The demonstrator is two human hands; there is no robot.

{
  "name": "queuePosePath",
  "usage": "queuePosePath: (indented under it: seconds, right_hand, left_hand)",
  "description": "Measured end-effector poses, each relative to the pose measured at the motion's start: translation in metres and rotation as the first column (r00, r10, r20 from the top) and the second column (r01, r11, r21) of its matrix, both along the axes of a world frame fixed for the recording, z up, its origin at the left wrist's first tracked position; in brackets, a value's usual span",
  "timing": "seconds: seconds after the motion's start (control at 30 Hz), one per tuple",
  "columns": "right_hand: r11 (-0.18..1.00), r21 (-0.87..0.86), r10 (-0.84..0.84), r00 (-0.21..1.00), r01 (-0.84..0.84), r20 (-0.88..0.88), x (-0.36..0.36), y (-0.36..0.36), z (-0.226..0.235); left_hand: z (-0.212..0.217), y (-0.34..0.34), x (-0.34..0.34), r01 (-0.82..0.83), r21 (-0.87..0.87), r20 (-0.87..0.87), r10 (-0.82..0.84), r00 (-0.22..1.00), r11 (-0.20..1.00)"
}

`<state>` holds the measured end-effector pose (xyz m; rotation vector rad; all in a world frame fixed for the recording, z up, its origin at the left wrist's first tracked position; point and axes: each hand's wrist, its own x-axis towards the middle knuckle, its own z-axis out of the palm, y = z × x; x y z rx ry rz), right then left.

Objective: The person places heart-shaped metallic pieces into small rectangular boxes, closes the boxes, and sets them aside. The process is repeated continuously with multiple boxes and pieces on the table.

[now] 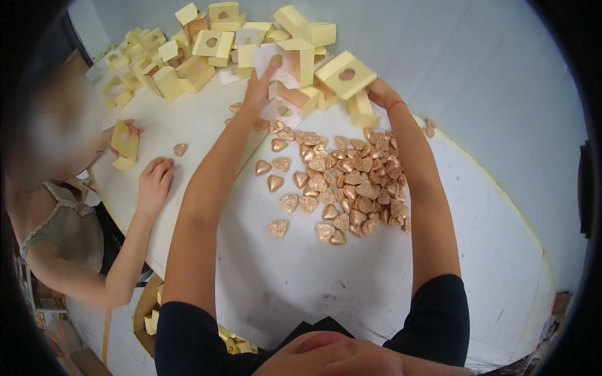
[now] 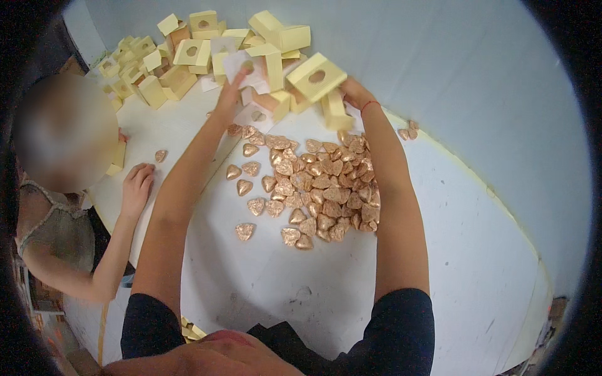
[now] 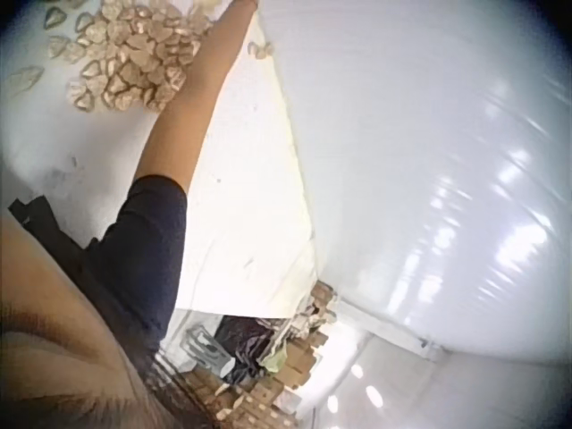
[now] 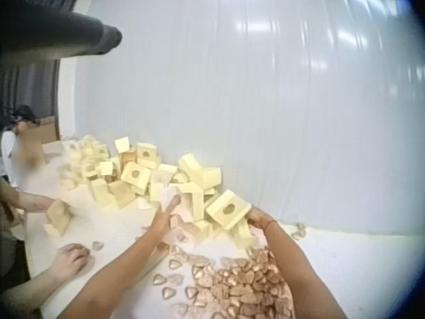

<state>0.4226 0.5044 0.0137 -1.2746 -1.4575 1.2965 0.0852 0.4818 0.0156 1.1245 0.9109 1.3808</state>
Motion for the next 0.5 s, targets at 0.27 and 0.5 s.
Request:
queuePosePath:
  seconds: [0.27, 0.5]
  right_hand:
    - [0.982, 0.016, 0.186, 0.935, -0.190, -0.303, -0.071, -0.031, 0.014]
    - [0.994, 0.105, 0.055, 0.993, -0.044, -0.107, -0.080, -0.147, 0.116]
  left_hand:
    - [0.009, -0.070, -0.013, 0.085, -0.098, -0.122, -0.096, 0.988, 0.992]
    - [0.079, -0.178, -0.025, -0.047, 0.192, -0.335, 0.111, 0.936, 0.980]
